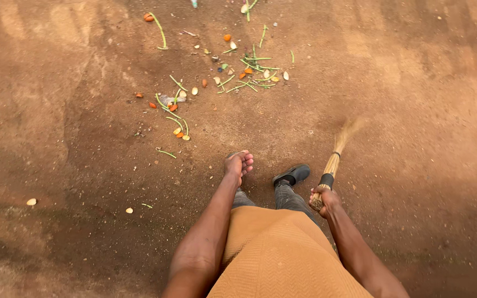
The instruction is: The person sweeps debris, organic waste, and plastic bottles across the ground using a broom.
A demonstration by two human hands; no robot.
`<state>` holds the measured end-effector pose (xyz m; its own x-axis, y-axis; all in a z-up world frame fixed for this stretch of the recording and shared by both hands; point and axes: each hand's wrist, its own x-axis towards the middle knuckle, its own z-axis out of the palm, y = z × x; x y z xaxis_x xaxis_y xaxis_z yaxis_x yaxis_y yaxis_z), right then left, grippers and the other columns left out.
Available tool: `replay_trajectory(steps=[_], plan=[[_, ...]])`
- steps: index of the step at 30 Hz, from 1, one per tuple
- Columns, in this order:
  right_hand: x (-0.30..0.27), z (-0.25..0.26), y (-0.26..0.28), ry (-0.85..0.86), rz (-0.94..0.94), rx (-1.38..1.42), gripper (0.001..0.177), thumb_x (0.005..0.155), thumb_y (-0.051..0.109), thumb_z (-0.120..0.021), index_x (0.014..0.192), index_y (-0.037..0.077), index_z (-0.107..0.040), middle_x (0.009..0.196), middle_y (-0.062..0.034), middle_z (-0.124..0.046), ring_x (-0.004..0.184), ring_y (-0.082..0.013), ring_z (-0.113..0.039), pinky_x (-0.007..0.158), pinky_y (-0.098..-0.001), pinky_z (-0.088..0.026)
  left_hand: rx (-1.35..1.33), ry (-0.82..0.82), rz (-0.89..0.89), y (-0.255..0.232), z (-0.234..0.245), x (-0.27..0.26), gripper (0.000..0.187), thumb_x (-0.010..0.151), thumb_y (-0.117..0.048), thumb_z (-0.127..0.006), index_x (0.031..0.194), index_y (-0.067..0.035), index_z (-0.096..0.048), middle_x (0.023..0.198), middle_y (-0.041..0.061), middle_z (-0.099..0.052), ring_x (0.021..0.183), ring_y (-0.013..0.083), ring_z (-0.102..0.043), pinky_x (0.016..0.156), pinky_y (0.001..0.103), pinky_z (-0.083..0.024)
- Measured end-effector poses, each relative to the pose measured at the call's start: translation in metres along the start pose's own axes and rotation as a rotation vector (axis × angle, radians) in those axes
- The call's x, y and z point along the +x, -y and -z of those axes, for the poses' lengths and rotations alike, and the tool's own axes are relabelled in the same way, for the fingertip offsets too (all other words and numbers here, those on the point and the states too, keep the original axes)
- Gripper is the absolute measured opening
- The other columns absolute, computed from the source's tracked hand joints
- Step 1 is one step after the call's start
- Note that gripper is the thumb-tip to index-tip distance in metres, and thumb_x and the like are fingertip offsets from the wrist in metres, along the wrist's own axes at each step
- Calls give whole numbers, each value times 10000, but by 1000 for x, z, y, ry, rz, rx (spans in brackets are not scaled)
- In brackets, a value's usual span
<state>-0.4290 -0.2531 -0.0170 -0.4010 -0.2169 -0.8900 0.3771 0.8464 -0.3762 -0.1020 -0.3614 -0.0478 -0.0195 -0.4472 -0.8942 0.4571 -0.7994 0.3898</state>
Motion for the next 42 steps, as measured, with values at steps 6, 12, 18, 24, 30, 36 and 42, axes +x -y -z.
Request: replay_trajectory(steps=[6, 12, 18, 24, 30, 36, 42], plan=[[33, -45, 7, 24, 306, -834, 740, 712, 21, -847, 1386, 21, -541, 1034, -199, -687, 763, -287, -662, 582, -416, -534, -72, -108, -110, -12, 25, -14, 239, 980, -237, -622, 1119, -83, -740, 880, 32, -760, 725, 115, -678, 628, 289, -564], [-9, -62, 55, 253, 624, -1553, 845, 820, 71, -691, 1567, 348, -408, 1059, -64, -738, 742, -181, -597, 599, -327, -474, -331, -182, -59, 17, 42, -15, 223, 956, -230, -657, 1125, -102, -725, 928, 10, -755, 795, 126, -698, 703, 324, -585], [-52, -12, 67, 78, 582, -1386, 808, 892, 83, -644, 1579, 389, -350, 1016, -96, -706, 606, -157, -545, 504, -293, -459, -206, -141, -10, 32, 22, -15, 253, 960, -241, -647, 1153, -93, -717, 946, 27, -756, 813, 147, -701, 718, 351, -577], [39, -16, 39, -42, 253, -244, 869, 747, -102, -730, 1521, 64, -373, 961, -129, -647, 678, -244, -642, 575, -430, -564, -238, -154, -56, 23, 29, -29, 234, 963, -230, -640, 1142, -106, -723, 949, 24, -759, 805, 137, -693, 720, 345, -579], [69, -40, 50, -37, 52, -560, 698, 801, -23, -783, 1463, -16, -562, 985, -174, -704, 718, -241, -686, 609, -394, -593, -232, -232, -66, 24, 59, -44, 239, 962, -213, -639, 1148, -93, -729, 953, 39, -756, 811, 147, -703, 721, 344, -579], [5, -17, 72, 201, 600, -1486, 851, 827, 21, -690, 1557, 338, -389, 1205, -97, -682, 608, -161, -581, 480, -285, -456, -255, -228, -45, 19, 56, -44, 232, 978, -215, -634, 1151, -89, -723, 949, 29, -747, 806, 142, -698, 718, 346, -580], [-22, 15, 46, -28, 590, -1371, 841, 864, 38, -628, 1601, 347, -366, 1078, -78, -727, 650, -169, -593, 499, -288, -455, -180, -136, -75, 6, 34, -30, 258, 970, -231, -633, 1170, -93, -719, 944, 33, -751, 803, 136, -701, 708, 340, -580]])
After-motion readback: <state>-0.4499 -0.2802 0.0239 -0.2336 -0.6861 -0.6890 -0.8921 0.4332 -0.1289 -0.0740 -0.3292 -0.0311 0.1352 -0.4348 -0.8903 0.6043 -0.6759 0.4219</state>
